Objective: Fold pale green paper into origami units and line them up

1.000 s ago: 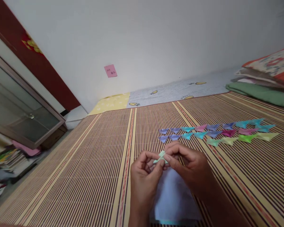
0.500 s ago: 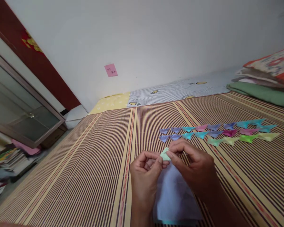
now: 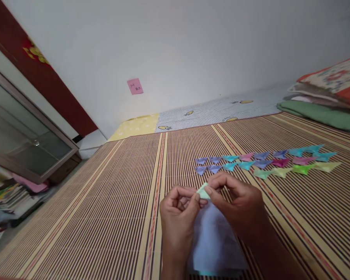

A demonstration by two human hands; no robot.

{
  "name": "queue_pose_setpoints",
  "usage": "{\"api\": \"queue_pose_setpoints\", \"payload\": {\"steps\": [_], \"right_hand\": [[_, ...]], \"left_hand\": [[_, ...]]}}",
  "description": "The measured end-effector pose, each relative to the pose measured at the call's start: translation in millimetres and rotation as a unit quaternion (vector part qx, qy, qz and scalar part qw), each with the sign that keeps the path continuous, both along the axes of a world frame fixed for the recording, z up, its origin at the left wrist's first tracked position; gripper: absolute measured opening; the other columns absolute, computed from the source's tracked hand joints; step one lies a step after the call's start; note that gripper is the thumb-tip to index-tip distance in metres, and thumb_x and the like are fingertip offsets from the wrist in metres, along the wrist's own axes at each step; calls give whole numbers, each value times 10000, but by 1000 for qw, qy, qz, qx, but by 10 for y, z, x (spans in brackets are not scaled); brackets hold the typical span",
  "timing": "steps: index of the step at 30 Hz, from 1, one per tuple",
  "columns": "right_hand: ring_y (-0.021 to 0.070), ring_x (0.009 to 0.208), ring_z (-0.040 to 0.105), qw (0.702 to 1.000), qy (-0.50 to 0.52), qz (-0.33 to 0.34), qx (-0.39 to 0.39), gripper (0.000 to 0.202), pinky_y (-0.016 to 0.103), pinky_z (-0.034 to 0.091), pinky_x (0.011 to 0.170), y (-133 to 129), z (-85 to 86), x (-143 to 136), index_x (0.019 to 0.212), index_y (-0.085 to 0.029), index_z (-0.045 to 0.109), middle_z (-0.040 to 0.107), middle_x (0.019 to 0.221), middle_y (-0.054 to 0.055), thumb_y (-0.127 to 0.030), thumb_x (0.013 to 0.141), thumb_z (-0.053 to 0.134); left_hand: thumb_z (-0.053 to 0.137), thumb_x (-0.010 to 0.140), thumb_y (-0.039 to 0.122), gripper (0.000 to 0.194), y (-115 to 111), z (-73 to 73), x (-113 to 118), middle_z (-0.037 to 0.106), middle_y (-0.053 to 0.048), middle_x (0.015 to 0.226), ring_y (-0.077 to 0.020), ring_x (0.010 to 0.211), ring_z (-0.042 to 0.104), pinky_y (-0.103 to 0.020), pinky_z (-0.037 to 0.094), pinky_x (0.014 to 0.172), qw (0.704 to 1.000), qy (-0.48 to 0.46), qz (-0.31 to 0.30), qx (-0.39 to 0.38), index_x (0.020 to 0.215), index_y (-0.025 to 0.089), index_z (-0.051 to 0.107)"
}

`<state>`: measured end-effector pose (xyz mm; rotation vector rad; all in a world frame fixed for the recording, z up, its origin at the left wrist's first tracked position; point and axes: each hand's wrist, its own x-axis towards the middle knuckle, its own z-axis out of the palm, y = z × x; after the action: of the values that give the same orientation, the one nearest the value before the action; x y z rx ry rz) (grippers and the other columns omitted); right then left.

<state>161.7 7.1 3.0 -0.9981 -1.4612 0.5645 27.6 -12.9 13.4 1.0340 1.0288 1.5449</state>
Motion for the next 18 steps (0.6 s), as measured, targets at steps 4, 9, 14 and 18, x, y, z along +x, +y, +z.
{"api": "queue_pose_setpoints", "payload": {"steps": [4, 9, 14, 18], "right_hand": [[186, 810, 665, 1000, 19, 9, -20, 104, 327, 516, 746, 3, -9, 8, 767, -226, 633, 687, 797, -2, -181, 850, 677], [194, 793, 657, 999, 8, 18, -33, 82, 336, 518, 715, -10, -24, 6, 808, -224, 627, 687, 812, 14, -210, 852, 695], [183, 734, 638, 991, 46, 75, -103, 98, 315, 508, 660, 31, -45, 45, 916, -210, 662, 680, 782, 16, -299, 885, 685], [153, 677, 584, 973, 90, 124, -170, 283, 293, 472, 637, 68, -16, 127, 912, -194, 682, 661, 771, 14, -444, 970, 562]], "left_hand": [[792, 758, 154, 147, -1, 21, 0, 723, -18, 698, -114, 641, 682, -210, 552, 643, 1000, -17, -4, -12, 710, 153, 653], [796, 784, 215, 140, 7, 28, -30, 690, -1, 661, -101, 577, 631, -185, 496, 554, 997, -16, -48, -56, 842, 143, 692], [741, 852, 280, 213, 12, -27, -57, 690, -29, 628, -91, 552, 591, -180, 459, 538, 994, 11, -91, -67, 718, 123, 688], [754, 835, 281, 219, 22, -71, -83, 699, -28, 617, -85, 510, 569, -173, 425, 494, 996, -18, -42, -82, 700, 132, 666]]}}
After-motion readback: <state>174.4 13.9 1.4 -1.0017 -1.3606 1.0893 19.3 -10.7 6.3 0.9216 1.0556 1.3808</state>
